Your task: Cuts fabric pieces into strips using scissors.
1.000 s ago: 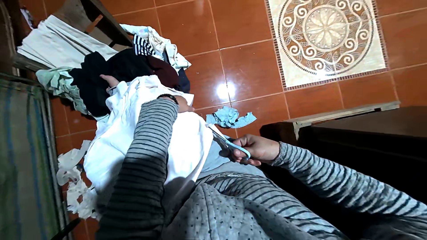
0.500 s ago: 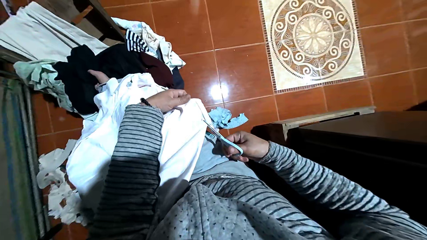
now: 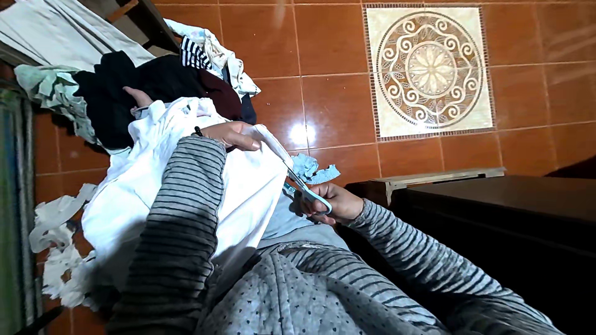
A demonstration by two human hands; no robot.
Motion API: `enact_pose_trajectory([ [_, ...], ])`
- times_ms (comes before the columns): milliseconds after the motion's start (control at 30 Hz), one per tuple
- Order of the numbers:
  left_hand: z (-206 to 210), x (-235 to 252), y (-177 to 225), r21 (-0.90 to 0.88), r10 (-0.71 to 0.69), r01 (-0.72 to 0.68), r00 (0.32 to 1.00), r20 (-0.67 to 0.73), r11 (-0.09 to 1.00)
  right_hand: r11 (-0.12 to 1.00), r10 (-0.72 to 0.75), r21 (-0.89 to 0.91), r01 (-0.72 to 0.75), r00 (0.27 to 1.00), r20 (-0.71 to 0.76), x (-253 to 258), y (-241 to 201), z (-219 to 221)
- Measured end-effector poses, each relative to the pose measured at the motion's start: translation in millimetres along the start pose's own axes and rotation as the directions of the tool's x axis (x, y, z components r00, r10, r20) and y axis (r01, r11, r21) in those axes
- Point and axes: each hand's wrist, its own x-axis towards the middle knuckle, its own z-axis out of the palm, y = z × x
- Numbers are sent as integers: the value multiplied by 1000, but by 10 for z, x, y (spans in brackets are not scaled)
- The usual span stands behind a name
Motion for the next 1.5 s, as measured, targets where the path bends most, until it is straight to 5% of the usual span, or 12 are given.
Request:
enact_pose_trajectory([
  [200, 155, -14, 44, 1, 4, -3, 969, -246, 1000, 998, -66, 24, 66, 998, -3, 102, 31, 30],
  [500, 14, 95, -134, -137, 80, -114, 970, -232, 984, 993, -75, -101, 64, 991, -114, 237, -72, 69],
  [667, 235, 32, 89, -64, -3, -22, 928, -373, 998, 963, -109, -264, 55, 975, -194, 277, -112, 87],
  [1133, 236, 58, 76, -84, 21, -59, 916, -401, 995, 923, -106, -385, 11, 968, -228, 293, -140, 84],
  [1500, 184, 73, 29, -71, 89, -121, 934, -347, 990, 974, -76, -220, 46, 989, -127, 283, -119, 5],
])
